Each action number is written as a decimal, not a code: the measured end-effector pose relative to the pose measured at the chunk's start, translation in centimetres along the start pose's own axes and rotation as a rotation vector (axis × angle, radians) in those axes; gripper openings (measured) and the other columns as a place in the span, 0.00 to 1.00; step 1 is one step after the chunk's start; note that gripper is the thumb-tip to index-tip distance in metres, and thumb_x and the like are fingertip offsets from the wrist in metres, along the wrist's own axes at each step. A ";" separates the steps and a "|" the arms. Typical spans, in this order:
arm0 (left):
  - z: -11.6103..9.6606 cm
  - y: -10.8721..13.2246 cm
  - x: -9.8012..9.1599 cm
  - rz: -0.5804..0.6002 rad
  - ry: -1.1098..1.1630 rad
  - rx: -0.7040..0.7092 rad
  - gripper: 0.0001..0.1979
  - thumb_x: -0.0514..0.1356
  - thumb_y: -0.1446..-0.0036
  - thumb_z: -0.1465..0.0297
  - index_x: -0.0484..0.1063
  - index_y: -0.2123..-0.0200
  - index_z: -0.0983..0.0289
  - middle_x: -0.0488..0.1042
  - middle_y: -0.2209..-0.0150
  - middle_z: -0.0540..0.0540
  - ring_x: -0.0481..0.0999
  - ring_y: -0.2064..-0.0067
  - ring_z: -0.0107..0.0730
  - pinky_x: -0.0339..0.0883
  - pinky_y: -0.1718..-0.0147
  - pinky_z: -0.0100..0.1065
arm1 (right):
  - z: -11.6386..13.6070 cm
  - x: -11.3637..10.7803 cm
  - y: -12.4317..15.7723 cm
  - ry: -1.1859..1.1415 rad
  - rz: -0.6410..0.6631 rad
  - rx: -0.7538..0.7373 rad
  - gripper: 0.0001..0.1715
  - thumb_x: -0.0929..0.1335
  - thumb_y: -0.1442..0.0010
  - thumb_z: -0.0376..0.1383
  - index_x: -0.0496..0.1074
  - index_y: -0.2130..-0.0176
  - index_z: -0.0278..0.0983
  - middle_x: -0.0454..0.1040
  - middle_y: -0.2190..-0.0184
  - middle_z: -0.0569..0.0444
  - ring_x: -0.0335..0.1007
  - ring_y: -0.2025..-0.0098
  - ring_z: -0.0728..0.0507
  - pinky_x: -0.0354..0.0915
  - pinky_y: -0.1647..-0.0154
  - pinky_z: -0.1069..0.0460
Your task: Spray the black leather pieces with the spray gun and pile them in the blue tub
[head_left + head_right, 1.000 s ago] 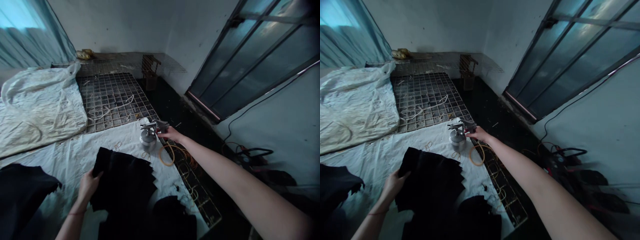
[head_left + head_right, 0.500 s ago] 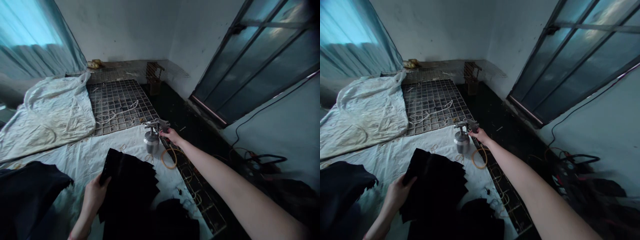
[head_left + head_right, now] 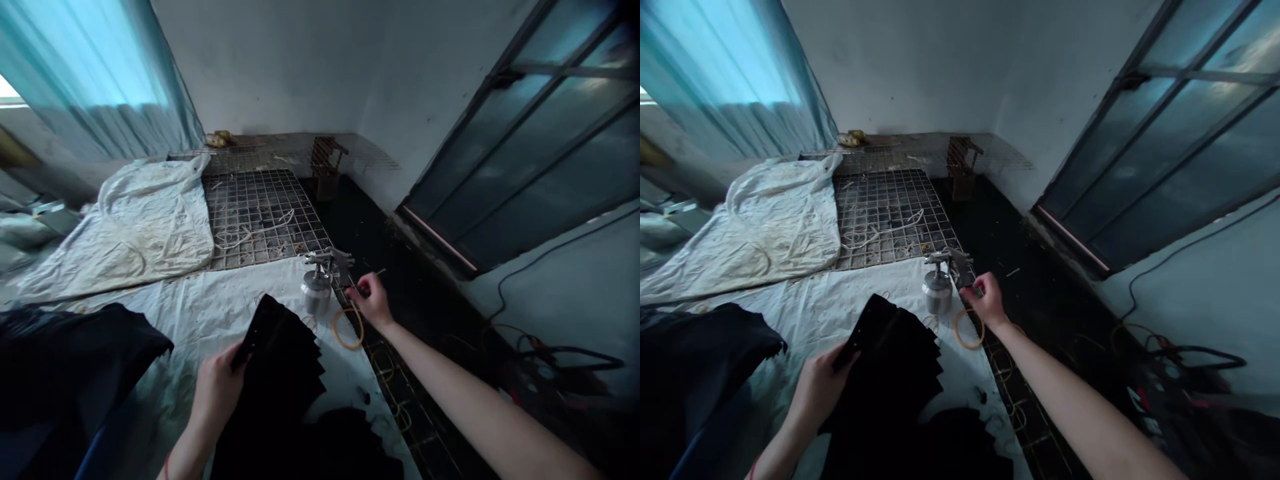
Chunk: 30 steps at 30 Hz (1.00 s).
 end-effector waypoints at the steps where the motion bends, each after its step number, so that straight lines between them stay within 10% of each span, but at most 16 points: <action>1: -0.7 0.6 0.0 0.023 0.020 0.019 0.18 0.55 0.54 0.71 0.79 0.60 0.58 0.81 0.60 0.52 0.78 0.57 0.46 0.70 0.57 0.36 | 0.9 2.0 1.7 0.030 0.164 -0.075 0.32 0.75 0.59 0.53 0.70 0.59 0.39 0.73 0.58 0.46 0.68 0.53 0.36 0.63 0.48 0.42; 5: -3.3 3.4 -1.0 0.100 0.135 0.059 0.29 0.51 0.64 0.80 0.79 0.60 0.55 0.80 0.58 0.50 0.78 0.56 0.43 0.69 0.56 0.34 | 2.9 9.9 9.2 0.062 0.698 -0.245 0.53 0.79 0.73 0.52 0.69 0.47 0.42 0.69 0.47 0.46 0.63 0.44 0.27 0.57 0.41 0.34; 11: -3.3 7.3 -7.6 0.045 0.363 -0.036 0.07 0.58 0.53 0.74 0.77 0.75 0.62 0.76 0.75 0.49 0.74 0.71 0.33 0.65 0.72 0.28 | 6.7 13.4 13.1 0.024 0.862 -0.115 0.20 0.73 0.56 0.48 0.76 0.62 0.46 0.78 0.66 0.53 0.74 0.63 0.34 0.72 0.62 0.42; 15: 2.3 10.5 -15.8 -0.218 0.629 -0.280 0.10 0.65 0.56 0.63 0.74 0.76 0.65 0.74 0.78 0.48 0.70 0.75 0.29 0.63 0.76 0.27 | 14.8 14.1 11.2 0.009 0.928 -0.024 0.18 0.74 0.58 0.48 0.77 0.67 0.43 0.79 0.72 0.53 0.75 0.68 0.34 0.73 0.69 0.45; 19: 11.3 16.7 -24.2 -0.539 0.859 -0.478 0.22 0.70 0.63 0.58 0.75 0.65 0.66 0.80 0.67 0.55 0.78 0.67 0.39 0.72 0.67 0.35 | 30.0 19.7 11.4 -0.097 1.095 -0.189 0.20 0.74 0.57 0.43 0.78 0.60 0.44 0.79 0.68 0.53 0.75 0.64 0.34 0.72 0.65 0.46; 24: 27.5 25.7 -31.3 -0.887 0.873 -0.654 0.26 0.67 0.57 0.61 0.72 0.54 0.66 0.80 0.59 0.59 0.79 0.57 0.45 0.75 0.58 0.40 | 46.7 37.0 18.9 -0.132 1.203 -0.664 0.12 0.74 0.59 0.36 0.79 0.68 0.44 0.78 0.73 0.58 0.74 0.67 0.38 0.67 0.64 0.48; 27: 37.6 30.2 -34.3 -1.064 0.524 -0.905 0.23 0.58 0.45 0.64 0.68 0.48 0.68 0.80 0.59 0.60 0.79 0.56 0.43 0.76 0.59 0.38 | 50.9 51.5 25.1 -0.078 1.254 -0.782 0.13 0.77 0.67 0.35 0.77 0.74 0.43 0.77 0.76 0.57 0.74 0.63 0.36 0.65 0.58 0.47; 30: 45.2 31.6 -36.2 -0.985 0.150 -1.137 0.23 0.52 0.41 0.62 0.67 0.46 0.69 0.80 0.62 0.61 0.79 0.56 0.49 0.76 0.63 0.40 | 52.7 64.2 30.5 -0.043 1.236 -0.793 0.12 0.77 0.67 0.38 0.75 0.79 0.41 0.75 0.78 0.57 0.74 0.61 0.37 0.64 0.55 0.44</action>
Point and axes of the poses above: each hand's wrist, its own y-axis away from the middle knuckle, its own x-axis out of the palm, z = x × y, the point moved 7 cm from there along -y, towards the middle knuckle
